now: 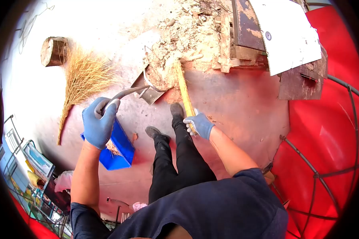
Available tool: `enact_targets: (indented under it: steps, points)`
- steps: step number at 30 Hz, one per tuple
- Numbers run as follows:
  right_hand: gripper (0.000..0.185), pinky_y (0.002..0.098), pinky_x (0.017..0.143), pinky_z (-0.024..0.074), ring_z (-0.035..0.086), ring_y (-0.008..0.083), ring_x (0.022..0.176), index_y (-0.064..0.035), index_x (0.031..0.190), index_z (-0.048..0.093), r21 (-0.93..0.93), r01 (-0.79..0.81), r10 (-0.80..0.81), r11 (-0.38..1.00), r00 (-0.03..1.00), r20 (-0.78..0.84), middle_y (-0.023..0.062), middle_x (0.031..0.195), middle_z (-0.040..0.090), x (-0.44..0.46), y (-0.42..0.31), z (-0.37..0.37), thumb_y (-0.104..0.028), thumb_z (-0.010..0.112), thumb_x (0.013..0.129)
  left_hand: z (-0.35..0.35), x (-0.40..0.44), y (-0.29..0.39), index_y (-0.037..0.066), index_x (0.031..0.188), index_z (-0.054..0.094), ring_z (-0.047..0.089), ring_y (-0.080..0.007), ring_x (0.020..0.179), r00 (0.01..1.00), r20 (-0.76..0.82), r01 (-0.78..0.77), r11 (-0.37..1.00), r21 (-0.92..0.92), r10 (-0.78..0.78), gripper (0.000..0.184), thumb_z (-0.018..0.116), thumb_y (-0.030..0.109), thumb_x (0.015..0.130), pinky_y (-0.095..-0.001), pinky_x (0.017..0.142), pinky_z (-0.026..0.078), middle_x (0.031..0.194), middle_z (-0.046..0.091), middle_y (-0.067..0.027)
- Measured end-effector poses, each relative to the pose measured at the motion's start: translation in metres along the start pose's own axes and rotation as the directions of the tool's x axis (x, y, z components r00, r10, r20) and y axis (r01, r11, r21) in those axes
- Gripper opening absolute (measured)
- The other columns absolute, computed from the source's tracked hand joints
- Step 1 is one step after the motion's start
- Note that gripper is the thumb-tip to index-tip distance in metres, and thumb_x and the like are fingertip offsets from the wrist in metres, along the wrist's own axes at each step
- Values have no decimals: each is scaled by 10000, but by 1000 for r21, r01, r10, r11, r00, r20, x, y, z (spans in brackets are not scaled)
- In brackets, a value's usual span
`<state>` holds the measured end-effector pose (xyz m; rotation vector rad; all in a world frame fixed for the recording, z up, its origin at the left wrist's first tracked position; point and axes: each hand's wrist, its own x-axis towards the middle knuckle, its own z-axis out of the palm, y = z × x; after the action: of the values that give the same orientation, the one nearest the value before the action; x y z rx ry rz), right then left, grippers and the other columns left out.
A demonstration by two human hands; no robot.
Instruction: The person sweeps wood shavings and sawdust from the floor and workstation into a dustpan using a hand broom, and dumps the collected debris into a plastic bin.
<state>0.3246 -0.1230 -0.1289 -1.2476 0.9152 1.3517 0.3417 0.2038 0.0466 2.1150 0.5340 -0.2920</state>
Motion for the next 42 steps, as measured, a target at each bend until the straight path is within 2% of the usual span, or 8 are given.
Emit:
enact_targets:
  steps: [6, 13, 20, 26, 28, 31, 37, 42]
  points:
    - [733, 314, 373, 424, 518, 161, 454, -149, 1481, 301, -509, 249, -340, 824, 936, -93, 63, 689, 547, -26, -133, -53, -93, 665, 848, 3, -5, -23, 0, 801, 638, 465, -60, 609, 980, -19, 186, 939, -290, -200, 214, 654, 178, 918, -226, 541, 362, 715, 545, 12]
    - [621, 486, 779, 537, 673, 307, 916, 11, 1482, 265, -923, -153, -321, 354, 907, -273, 257, 1058, 643, 156, -271, -31, -190, 467, 930, 19, -3, 3, -26, 769, 626, 504, -67, 539, 959, 10, 270, 905, -329, -282, 227, 659, 156, 900, -245, 483, 392, 674, 537, -13]
    - [576, 481, 1008, 470, 633, 308, 1088, 32, 1458, 325, -969, -135, -439, 208, 872, -216, 208, 1207, 645, 226, -72, 4, -274, 418, 978, 21, -7, -12, -37, 776, 630, 488, -79, 584, 979, -7, 196, 946, -259, -205, 237, 670, 167, 889, -264, 543, 393, 662, 549, -22]
    - [584, 564, 942, 469, 572, 341, 1214, 48, 1449, 314, -891, 186, 207, -415, 973, 106, 254, 1310, 560, 205, 0, -12, -187, 464, 936, 20, -20, -29, -32, 795, 656, 500, -105, 555, 995, -58, 76, 986, -148, -86, 237, 688, 186, 881, -297, 528, 407, 623, 552, -87]
    - [421, 460, 661, 504, 622, 281, 766, -52, 1253, 423, -989, 66, -19, 134, 998, 64, 196, 885, 627, 173, 12, -19, -216, 553, 887, 22, -28, -26, -28, 792, 657, 502, -108, 552, 994, -82, 61, 987, -151, -73, 234, 689, 186, 881, -299, 527, 408, 622, 552, -90]
    - [496, 382, 501, 477, 568, 233, 564, -28, 1258, 418, -928, 41, 137, 370, 986, 98, 157, 781, 608, 62, -39, 6, -148, 619, 821, 15, -36, -29, -16, 772, 648, 506, -109, 548, 993, -97, 45, 988, -144, -60, 238, 692, 191, 882, -301, 525, 411, 619, 560, -86]
    - [707, 392, 494, 485, 601, 233, 544, -51, 1441, 328, -961, 114, -143, 251, 987, 79, 148, 740, 629, -29, -157, -16, -139, 606, 797, 12, -82, -55, -5, 828, 627, 503, -89, 558, 947, 91, 322, 892, -318, -309, 214, 667, 190, 907, -288, 528, 412, 614, 563, -57]
    - [544, 420, 575, 518, 654, 297, 620, -48, 1363, 443, -988, 129, -367, -81, 918, 150, 192, 828, 678, 32, -240, 26, -140, 504, 830, 20, -104, -53, 42, 908, 609, 472, -50, 625, 876, -164, 349, 832, -432, -453, 211, 567, 236, 979, -226, 551, 431, 771, 575, 11]
